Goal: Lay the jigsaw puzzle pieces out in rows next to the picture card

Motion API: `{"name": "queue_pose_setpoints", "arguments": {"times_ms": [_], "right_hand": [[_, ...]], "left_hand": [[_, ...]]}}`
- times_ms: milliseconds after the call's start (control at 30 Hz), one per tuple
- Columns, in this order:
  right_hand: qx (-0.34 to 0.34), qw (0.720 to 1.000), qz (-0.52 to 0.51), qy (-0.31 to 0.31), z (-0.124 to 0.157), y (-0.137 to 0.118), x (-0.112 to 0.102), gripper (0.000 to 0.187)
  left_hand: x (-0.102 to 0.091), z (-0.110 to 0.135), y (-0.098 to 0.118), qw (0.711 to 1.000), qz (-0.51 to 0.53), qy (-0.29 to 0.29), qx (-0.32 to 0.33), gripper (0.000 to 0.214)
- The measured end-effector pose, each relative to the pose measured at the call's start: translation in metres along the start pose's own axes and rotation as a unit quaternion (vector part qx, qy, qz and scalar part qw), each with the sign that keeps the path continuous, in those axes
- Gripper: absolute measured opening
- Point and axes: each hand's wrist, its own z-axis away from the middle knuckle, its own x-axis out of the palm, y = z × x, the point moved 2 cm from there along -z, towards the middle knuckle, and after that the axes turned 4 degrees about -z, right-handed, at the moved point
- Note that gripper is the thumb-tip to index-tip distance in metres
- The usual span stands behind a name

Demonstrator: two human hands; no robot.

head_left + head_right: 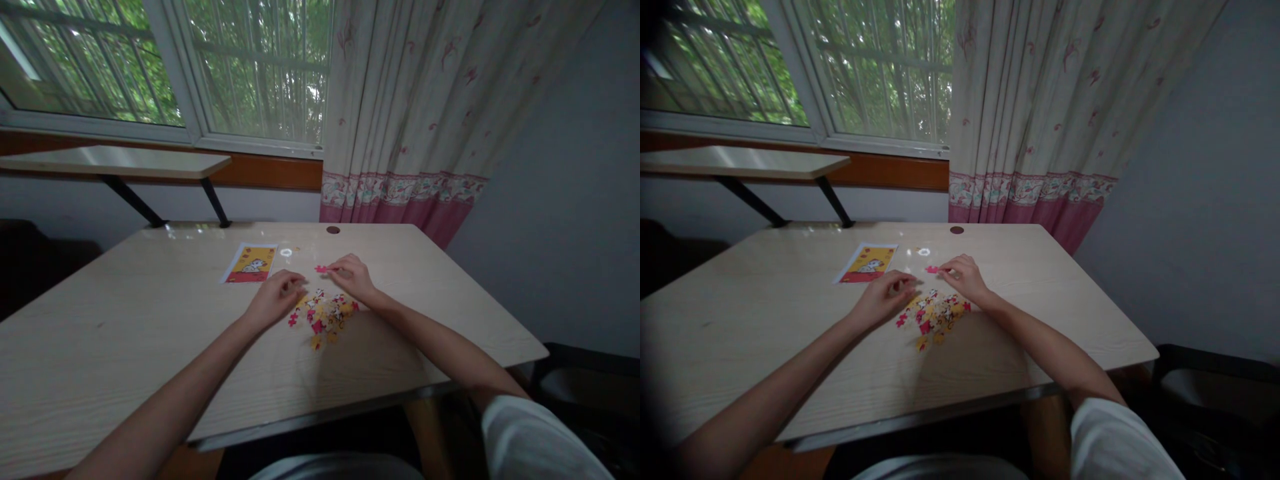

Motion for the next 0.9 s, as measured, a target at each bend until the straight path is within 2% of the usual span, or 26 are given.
{"name": "queue_pose_setpoints", "arguments": {"times_ms": [100,400,533,633,767,900], "right_hand": [[0.029,0.999,-0.003,0.019,0.0,0.012,0.0,0.014],[0.001,1.0,-0.007,0.015,0.002,0.012,0.004,0.013],[0.013,1.0,-0.007,-0.007,0.0,0.012,0.006,0.012],[0.042,0.998,-0.015,-0.039,-0.006,0.014,0.011,0.012],[0.095,0.992,-0.026,-0.077,-0.023,0.02,0.024,0.013],[0.127,0.983,-0.021,-0.131,-0.045,0.031,0.044,0.016]], "left_hand": [[-0.004,0.001,-0.003,0.998,-0.046,-0.048,0.025,0.02],[-0.003,0.003,-0.009,0.99,-0.116,-0.076,0.027,0.025],[-0.003,0.002,-0.007,0.987,-0.145,-0.067,0.022,0.025],[-0.007,0.002,-0.006,0.98,-0.193,-0.044,-0.019,0.027],[-0.016,0.004,-0.007,0.956,-0.279,-0.016,-0.094,0.031],[-0.019,0.005,-0.009,0.937,-0.325,-0.024,-0.126,0.033]]}}
